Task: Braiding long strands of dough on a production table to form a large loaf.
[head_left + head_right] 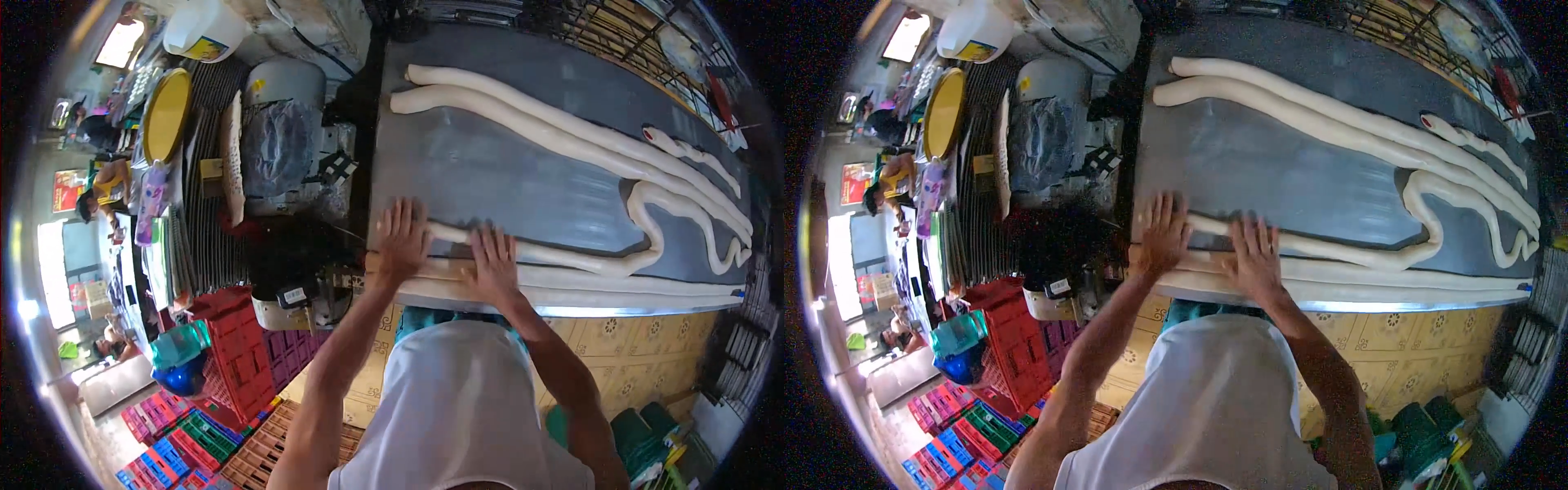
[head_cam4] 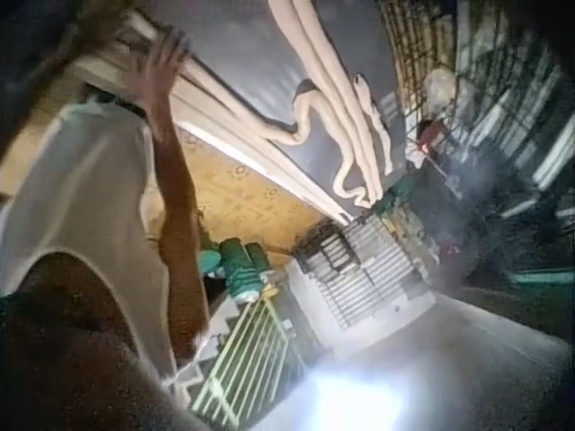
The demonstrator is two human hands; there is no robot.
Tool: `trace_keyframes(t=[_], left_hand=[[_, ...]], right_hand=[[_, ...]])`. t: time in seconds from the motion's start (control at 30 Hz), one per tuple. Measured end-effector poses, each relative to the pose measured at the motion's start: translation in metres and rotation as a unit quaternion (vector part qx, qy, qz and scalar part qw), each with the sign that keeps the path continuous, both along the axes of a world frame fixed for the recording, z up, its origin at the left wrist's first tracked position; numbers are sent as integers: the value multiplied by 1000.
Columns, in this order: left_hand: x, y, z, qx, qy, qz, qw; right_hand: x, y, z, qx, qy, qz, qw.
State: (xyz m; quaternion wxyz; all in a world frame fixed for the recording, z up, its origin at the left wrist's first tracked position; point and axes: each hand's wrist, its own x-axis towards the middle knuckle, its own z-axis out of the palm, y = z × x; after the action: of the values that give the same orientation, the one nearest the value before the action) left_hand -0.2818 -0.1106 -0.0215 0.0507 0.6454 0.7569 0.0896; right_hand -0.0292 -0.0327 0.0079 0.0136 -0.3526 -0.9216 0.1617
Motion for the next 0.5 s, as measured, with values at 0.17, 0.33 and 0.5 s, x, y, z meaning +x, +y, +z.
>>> trace_keyframes(t=[0.17, 0.33, 0.5], left_hand=[[-80, 100, 7, 61, -2, -2, 998], [-54, -4, 28, -72, -43, -116, 990], [-39, -35, 24, -99, -112, -37, 988]], right_hand=[[-59, 64, -21, 112, -49, -174, 977], [-43, 3, -7, 12, -69, -133, 989], [-105, -66, 5, 11, -57, -64, 996]])
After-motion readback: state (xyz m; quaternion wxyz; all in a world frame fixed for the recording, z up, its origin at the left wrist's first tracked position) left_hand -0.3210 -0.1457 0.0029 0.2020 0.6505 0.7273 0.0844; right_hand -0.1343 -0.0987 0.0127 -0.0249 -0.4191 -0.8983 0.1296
